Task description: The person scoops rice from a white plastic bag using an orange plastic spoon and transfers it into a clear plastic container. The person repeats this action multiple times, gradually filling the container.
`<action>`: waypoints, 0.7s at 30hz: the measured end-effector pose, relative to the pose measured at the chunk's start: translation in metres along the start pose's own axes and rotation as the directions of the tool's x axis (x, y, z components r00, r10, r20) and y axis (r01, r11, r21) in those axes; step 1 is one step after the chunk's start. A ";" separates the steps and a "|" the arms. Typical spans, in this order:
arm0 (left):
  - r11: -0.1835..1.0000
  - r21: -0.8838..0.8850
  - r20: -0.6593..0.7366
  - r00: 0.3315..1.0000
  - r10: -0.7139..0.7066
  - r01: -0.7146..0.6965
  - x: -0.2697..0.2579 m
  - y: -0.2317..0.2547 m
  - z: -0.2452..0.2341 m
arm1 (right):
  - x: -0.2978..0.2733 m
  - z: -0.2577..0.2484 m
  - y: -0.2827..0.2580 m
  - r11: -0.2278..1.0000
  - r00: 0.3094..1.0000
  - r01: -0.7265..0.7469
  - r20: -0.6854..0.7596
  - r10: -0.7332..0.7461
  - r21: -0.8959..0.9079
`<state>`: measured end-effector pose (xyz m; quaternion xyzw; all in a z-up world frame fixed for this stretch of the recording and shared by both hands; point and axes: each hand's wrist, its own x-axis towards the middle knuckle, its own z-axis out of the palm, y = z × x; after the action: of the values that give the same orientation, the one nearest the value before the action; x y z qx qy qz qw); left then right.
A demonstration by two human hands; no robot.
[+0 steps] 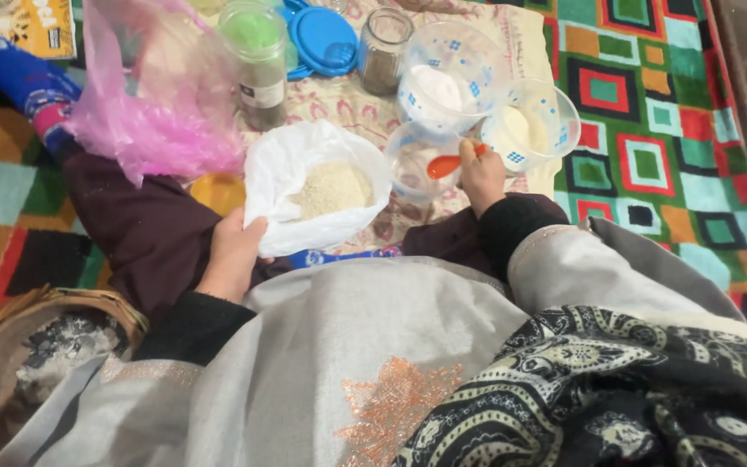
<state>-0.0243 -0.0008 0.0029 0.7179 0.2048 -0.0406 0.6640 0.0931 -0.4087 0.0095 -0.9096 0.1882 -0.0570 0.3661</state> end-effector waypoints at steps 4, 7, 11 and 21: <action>0.991 0.133 -0.077 0.997 0.024 -0.014 -0.008 0.007 -0.004 | -0.007 -0.006 -0.008 0.988 0.990 0.074 -0.131 -0.057 0.132; 0.890 0.455 -0.111 0.991 0.081 -0.022 -0.036 0.030 -0.013 | -0.018 -0.018 -0.017 0.988 0.931 0.053 -0.365 0.005 0.147; 0.670 0.657 -0.033 0.875 0.483 -0.346 -0.064 0.021 -0.032 | -0.047 -0.008 -0.037 0.836 0.903 0.208 -0.429 0.035 0.507; 0.772 0.627 0.034 0.994 0.106 -0.104 -0.157 0.040 -0.043 | -0.077 0.070 -0.076 0.955 0.957 0.253 0.102 -0.270 0.156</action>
<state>-0.1631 0.0017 0.0971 0.9084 0.1402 -0.0683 0.3880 0.0613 -0.2841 0.0138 -0.9001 0.0387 -0.0622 0.4295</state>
